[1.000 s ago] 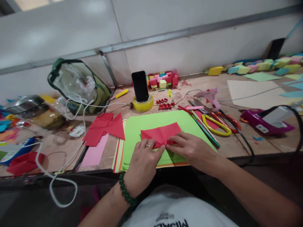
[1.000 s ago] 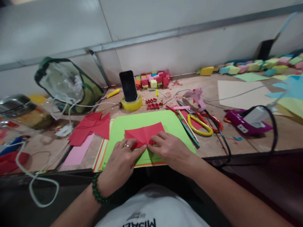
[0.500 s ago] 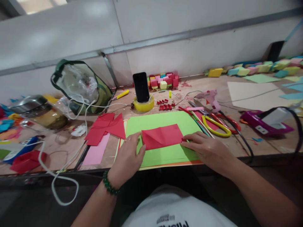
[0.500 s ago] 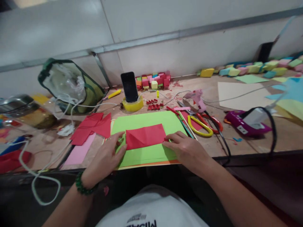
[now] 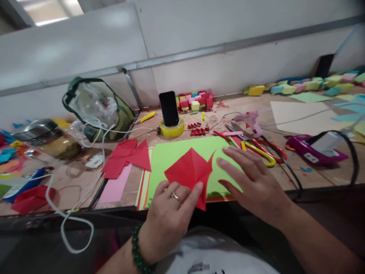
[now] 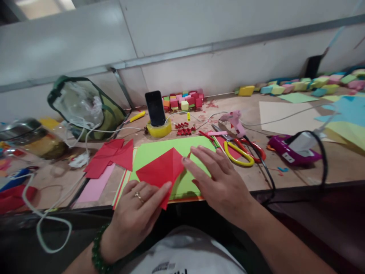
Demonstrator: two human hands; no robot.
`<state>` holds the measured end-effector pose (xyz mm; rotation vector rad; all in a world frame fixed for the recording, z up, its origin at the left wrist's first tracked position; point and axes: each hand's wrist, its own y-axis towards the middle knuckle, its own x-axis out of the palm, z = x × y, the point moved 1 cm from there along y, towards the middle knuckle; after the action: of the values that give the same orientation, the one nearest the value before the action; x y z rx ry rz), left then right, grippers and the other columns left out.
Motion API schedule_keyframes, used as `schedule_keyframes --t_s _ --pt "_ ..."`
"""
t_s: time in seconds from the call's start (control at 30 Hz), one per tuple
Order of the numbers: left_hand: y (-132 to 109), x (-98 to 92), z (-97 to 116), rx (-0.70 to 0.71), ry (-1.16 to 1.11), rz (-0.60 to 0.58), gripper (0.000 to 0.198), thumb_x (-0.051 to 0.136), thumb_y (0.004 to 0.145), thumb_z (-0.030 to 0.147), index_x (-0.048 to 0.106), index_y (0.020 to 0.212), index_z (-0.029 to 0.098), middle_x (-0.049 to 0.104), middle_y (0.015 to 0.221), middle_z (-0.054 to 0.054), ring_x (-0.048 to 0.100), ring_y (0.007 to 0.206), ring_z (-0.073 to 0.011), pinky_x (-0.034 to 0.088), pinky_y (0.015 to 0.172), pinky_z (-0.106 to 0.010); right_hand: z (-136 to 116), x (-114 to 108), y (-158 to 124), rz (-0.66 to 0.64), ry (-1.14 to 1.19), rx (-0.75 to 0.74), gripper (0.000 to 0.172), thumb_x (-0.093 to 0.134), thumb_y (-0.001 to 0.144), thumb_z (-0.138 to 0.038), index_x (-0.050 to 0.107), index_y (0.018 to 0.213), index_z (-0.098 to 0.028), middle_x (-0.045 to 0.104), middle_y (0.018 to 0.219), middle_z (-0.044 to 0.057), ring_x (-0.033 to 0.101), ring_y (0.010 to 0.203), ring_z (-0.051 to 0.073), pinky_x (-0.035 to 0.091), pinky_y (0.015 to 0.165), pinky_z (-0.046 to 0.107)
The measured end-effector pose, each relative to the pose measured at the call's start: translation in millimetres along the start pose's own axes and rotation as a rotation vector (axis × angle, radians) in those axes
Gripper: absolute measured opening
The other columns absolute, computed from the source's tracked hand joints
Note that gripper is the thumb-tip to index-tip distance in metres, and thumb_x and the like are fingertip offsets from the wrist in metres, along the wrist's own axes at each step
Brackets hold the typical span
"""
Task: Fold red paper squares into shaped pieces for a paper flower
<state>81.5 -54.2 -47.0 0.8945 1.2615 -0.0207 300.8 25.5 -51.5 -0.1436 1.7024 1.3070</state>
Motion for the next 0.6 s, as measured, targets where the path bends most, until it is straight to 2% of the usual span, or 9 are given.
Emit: schedule_keyframes --t_s 0.07,0.13,0.23,0.4,0.6 --pt "-3.5 0.5 3.7 0.048 0.016 -0.034 0.032 0.051 0.088 0.008 0.059 0.118 0.015 0.067 0.084 -0.005 0.053 0.074 -0.0184 0.036 0.075 -0.035 -0.1 4.0 2.9 -0.062 0.020 -0.077 0.025 0.056 0.085 -0.010 0.065 0.104 -0.023 0.065 0.122 0.010 0.055 0.118 0.029 0.047 0.097 0.048" --pt "-6.2 2.0 1.1 0.034 0.008 -0.070 0.030 0.052 0.088 0.011 0.061 0.115 0.018 0.068 0.091 -0.005 0.054 0.080 -0.0201 0.036 0.079 -0.037 2.5 9.9 1.9 -0.109 0.073 -0.118 0.016 0.057 0.086 -0.011 0.067 0.091 -0.021 0.071 0.109 0.008 0.062 0.105 0.026 0.052 0.087 0.042" --pt "-9.5 3.1 -9.6 -0.044 0.007 -0.153 0.036 0.055 0.083 0.012 0.060 0.119 0.019 0.067 0.110 -0.006 0.054 0.097 -0.0246 0.033 0.086 -0.041 7.6 16.1 -3.1 -0.138 0.185 -0.107 0.010 0.059 0.086 -0.013 0.066 0.091 -0.019 0.072 0.103 0.008 0.064 0.097 0.023 0.054 0.083 0.038" --pt "-17.5 8.1 -25.0 -0.167 0.017 -0.244 0.042 0.055 0.074 0.003 0.064 0.112 0.019 0.069 0.110 -0.005 0.054 0.095 -0.0254 0.034 0.081 -0.041 11.1 18.4 -9.7 -0.209 0.337 -0.043 0.018 0.050 0.087 -0.006 0.063 0.091 -0.019 0.072 0.101 0.008 0.065 0.095 0.019 0.055 0.081 0.034" --pt "-26.9 14.4 -25.8 -0.271 -0.055 -0.220 0.036 0.054 0.075 0.004 0.067 0.106 0.017 0.069 0.105 -0.006 0.058 0.091 -0.0242 0.037 0.080 -0.041 14.0 19.8 -12.4 -0.359 0.360 0.018 0.038 0.050 0.081 -0.003 0.062 0.113 -0.018 0.070 0.100 0.010 0.060 0.089 0.023 0.054 0.070 0.035"
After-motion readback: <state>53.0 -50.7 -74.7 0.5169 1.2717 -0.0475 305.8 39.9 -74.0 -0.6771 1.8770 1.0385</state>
